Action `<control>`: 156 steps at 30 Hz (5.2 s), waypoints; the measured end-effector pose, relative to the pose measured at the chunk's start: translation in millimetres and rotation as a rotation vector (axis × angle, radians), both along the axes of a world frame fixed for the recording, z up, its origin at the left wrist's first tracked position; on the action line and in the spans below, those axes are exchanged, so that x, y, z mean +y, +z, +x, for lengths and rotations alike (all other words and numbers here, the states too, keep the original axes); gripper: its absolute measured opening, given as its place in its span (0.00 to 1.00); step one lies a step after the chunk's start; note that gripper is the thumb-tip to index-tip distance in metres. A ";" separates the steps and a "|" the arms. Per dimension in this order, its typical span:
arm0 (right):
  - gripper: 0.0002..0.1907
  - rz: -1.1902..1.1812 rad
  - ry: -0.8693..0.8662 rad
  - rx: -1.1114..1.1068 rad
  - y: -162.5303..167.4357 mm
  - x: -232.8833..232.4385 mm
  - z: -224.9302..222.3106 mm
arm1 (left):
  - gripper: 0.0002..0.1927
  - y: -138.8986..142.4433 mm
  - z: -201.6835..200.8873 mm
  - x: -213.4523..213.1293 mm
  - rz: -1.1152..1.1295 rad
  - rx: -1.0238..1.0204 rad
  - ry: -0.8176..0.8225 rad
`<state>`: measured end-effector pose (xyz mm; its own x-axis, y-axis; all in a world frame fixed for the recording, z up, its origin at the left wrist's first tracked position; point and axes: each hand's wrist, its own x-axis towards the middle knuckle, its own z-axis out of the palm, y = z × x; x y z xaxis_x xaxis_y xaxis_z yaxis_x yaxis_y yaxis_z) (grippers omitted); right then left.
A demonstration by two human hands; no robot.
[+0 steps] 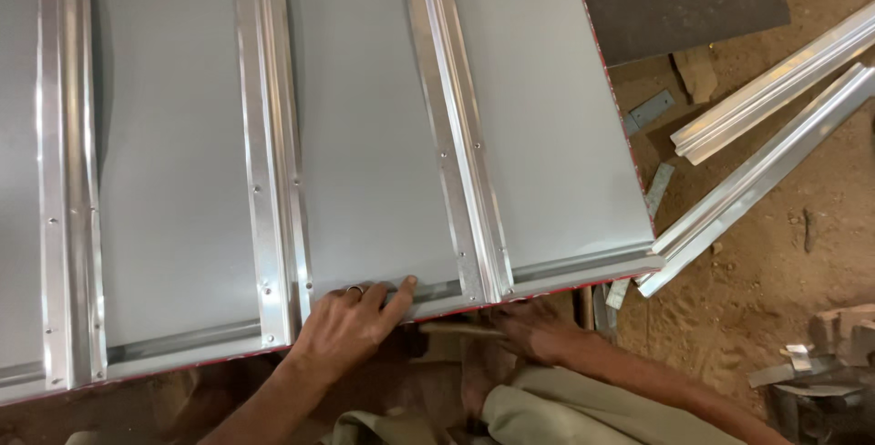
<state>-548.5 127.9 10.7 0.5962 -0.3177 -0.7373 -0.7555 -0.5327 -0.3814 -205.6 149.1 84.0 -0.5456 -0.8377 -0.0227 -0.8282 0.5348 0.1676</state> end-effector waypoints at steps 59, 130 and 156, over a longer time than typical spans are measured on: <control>0.20 -0.610 -0.855 -0.898 142.1 -210.6 40.6 | 0.12 -23.1 -25.8 -337.1 0.227 0.810 0.117; 0.21 -0.256 -1.090 -0.761 108.7 -254.1 140.1 | 0.24 397.8 7.4 -153.5 0.630 -0.356 0.352; 0.18 -0.129 0.005 -0.109 69.8 -3.5 3.2 | 0.24 16.4 14.3 16.6 -0.123 0.081 0.011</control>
<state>-545.3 124.4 80.5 0.6725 -0.4022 -0.6212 -0.7103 -0.5865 -0.3893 -191.4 165.8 100.4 -0.5323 -0.8374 0.1243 -0.8205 0.5465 0.1677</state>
